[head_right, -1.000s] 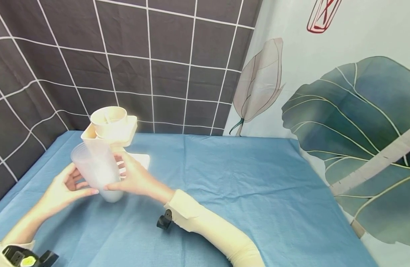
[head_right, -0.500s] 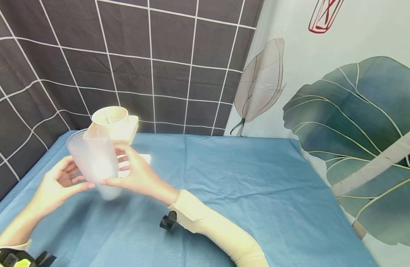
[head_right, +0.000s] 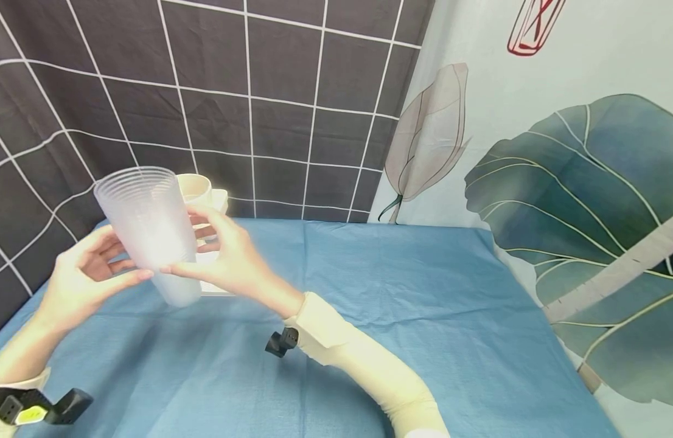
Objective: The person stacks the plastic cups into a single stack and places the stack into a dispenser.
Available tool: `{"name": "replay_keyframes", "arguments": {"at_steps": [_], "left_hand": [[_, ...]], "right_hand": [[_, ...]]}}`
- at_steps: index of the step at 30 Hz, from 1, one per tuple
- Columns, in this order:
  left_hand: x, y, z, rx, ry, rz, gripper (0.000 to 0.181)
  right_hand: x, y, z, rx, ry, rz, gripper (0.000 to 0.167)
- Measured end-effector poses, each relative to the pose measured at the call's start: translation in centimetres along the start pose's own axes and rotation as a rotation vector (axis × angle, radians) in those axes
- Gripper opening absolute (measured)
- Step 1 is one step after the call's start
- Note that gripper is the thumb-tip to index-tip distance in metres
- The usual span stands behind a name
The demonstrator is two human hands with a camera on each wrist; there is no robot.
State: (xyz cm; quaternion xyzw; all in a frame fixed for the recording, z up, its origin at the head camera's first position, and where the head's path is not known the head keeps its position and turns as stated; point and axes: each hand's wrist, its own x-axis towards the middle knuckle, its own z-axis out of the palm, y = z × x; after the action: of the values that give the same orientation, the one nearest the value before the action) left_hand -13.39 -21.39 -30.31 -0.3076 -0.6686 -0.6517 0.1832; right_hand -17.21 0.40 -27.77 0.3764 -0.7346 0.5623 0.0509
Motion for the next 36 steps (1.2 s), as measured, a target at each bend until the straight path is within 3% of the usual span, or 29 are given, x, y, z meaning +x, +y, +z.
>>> {"name": "replay_keyframes", "arguments": {"at_steps": [7,12,20,28,36], "left_hand": [[1.8,1.3,0.3,-0.024,0.016,0.03,0.069],[3.0,2.2,0.5,-0.046,0.068,0.031,0.069],[5.5,3.8,0.7,0.034,0.122,0.034,0.068],[7.8,4.4,0.3,-0.017,0.143,0.066,0.064],[9.5,4.9,0.4,0.018,0.237,0.041,0.061]], "right_hand": [[1.3,-1.3,-1.4,0.039,0.006,-0.02,0.072],[2.4,-2.2,-2.2,0.058,0.008,-0.034,0.076],[4.0,-3.2,-3.1,0.108,0.056,-0.066,0.072],[5.9,-4.0,-3.6,0.133,0.106,-0.081,0.071],[7.6,-5.0,-3.9,0.152,0.167,-0.04,0.071]]}}
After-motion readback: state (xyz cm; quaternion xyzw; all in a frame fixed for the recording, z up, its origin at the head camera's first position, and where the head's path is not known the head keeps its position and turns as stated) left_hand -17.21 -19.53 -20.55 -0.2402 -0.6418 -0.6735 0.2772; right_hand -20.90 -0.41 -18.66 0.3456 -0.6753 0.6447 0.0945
